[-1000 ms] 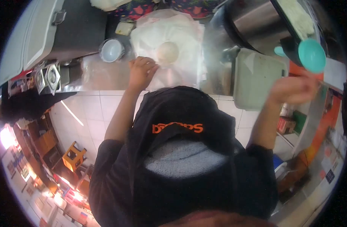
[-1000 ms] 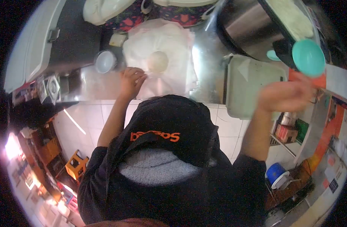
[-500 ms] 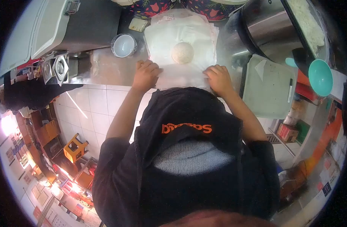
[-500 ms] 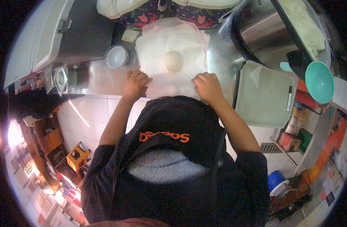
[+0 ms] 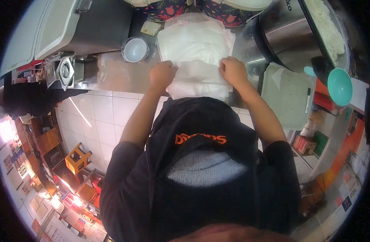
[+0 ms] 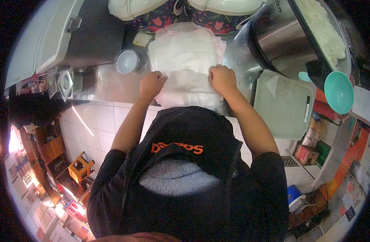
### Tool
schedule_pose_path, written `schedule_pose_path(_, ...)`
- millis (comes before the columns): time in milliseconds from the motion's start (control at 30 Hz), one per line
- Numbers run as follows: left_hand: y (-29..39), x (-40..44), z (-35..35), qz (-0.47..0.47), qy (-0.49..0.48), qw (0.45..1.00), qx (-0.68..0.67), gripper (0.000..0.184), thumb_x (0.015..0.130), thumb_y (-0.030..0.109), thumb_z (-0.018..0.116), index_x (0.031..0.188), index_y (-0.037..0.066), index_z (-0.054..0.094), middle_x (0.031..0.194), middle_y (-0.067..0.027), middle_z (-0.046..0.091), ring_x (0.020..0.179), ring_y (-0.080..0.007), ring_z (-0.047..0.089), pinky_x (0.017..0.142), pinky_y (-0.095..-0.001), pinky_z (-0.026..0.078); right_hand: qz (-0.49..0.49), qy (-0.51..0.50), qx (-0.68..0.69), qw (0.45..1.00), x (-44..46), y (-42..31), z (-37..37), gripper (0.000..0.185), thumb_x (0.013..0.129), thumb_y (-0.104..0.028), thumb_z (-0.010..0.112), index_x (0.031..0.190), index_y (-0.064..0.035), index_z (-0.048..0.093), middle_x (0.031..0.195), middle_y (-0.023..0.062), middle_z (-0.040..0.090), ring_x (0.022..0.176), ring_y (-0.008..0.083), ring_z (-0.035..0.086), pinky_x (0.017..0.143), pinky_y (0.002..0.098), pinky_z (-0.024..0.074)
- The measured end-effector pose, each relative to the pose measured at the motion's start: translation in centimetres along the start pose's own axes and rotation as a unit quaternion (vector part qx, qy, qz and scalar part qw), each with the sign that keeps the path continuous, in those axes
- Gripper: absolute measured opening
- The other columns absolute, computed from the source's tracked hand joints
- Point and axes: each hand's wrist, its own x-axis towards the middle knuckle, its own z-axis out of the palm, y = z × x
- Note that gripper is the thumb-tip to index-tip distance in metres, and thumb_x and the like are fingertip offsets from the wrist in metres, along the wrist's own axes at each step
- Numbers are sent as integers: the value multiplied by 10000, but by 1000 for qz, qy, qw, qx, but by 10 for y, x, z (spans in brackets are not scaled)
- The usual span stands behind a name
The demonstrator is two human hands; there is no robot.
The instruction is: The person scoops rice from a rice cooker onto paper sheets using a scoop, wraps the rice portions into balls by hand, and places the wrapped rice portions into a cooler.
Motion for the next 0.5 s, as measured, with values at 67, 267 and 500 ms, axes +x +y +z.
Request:
schedule_pose_path(67, 13, -10, -1, 72, 247, 961, 100, 216, 830, 158, 634, 1029, 124, 710, 1148, -96, 660, 1079, -294, 603, 900, -461, 453, -37, 67, -18, 997, 14, -3, 2, 205, 787, -198, 676, 974, -114, 666, 1021, 87, 657, 1006, 298, 598, 828, 471, 456)
schedule_pose_path(267, 25, -34, 30, 429, 179, 883, 67, 450, 736, 125, 645, 1185, 145, 630, 1287, -69, 568, 1176, -269, 519, 940, -453, 420, -103, 100, 17, 989, 91, -26, 11, 275, 786, -185, 664, 1055, -130, 650, 1083, 82, 648, 1089, 299, 563, 902, 484, 445)
schedule_pose_path(500, 31, -41, 33, 376, 189, 904, 78, 497, 723, 130, 650, 1218, 137, 610, 1315, -75, 540, 1195, -264, 502, 937, -441, 424, -292, 55, 63, 953, 63, -44, -28, 86, 771, -157, 682, 823, -104, 637, 845, 51, 629, 868, 300, 583, 802, 434, 444)
